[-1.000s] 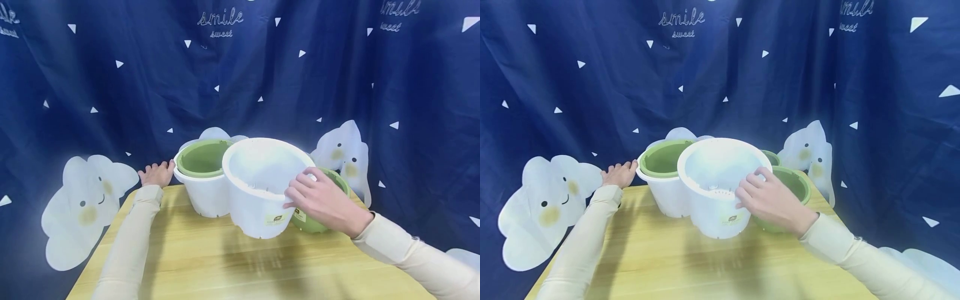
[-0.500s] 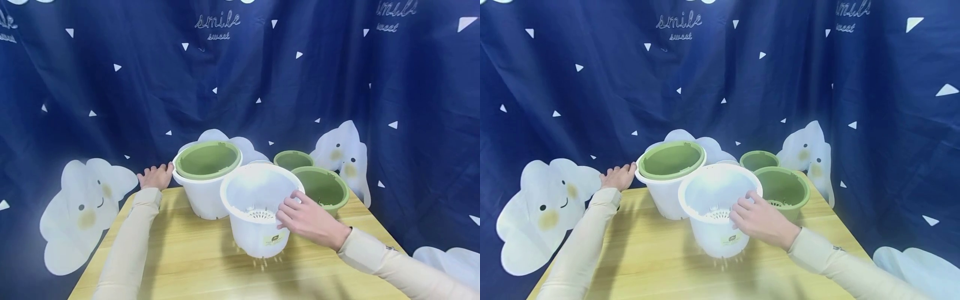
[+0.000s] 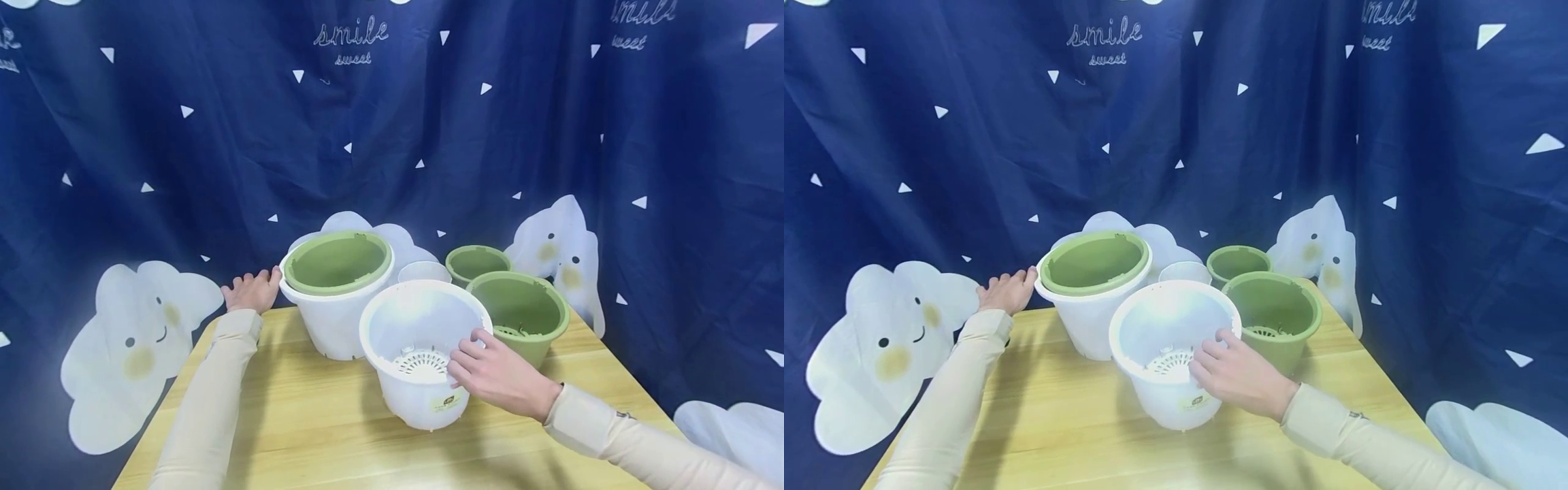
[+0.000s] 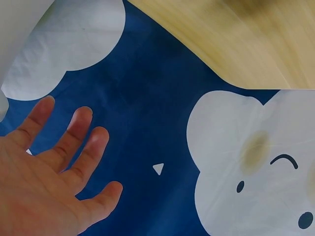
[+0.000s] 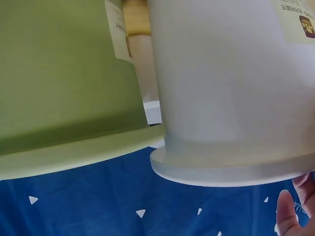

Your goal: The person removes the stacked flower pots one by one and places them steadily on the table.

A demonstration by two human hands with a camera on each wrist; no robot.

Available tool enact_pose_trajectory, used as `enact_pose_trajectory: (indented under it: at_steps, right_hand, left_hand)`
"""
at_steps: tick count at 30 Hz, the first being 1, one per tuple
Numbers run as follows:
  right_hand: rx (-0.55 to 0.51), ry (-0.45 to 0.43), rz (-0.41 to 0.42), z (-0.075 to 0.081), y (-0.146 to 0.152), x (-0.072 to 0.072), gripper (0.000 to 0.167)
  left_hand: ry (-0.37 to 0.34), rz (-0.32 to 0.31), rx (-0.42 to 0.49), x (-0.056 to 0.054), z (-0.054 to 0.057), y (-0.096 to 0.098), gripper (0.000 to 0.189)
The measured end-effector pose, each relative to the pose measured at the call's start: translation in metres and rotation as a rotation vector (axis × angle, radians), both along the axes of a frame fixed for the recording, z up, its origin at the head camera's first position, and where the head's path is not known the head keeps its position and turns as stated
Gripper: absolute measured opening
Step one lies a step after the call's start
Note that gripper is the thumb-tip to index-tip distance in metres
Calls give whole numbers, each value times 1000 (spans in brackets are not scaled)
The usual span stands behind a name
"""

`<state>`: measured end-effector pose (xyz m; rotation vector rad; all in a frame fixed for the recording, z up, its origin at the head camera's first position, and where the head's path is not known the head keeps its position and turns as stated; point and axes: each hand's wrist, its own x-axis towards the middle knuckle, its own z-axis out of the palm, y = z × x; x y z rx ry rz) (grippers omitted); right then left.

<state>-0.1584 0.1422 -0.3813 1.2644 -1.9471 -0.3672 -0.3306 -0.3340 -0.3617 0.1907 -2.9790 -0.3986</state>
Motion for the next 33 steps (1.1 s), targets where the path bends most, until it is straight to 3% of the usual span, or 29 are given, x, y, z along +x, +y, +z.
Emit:
enact_pose_trajectory:
  at_steps: [10,19,24,33]
  right_hand:
    - [-2,-21,-26,6,-2,3,32]
    - [18,-25,-24,13,6,6,20]
    - [3,-63,-40,13,11,7,3]
    - [2,-68,-46,12,13,9,36]
  left_hand:
    - [9,1,20,-3,-1,-7,81]
    - [-5,6,23,-4,0,-8,83]
    - [-31,17,17,-3,2,-8,85]
    - [-63,18,21,-3,1,-3,85]
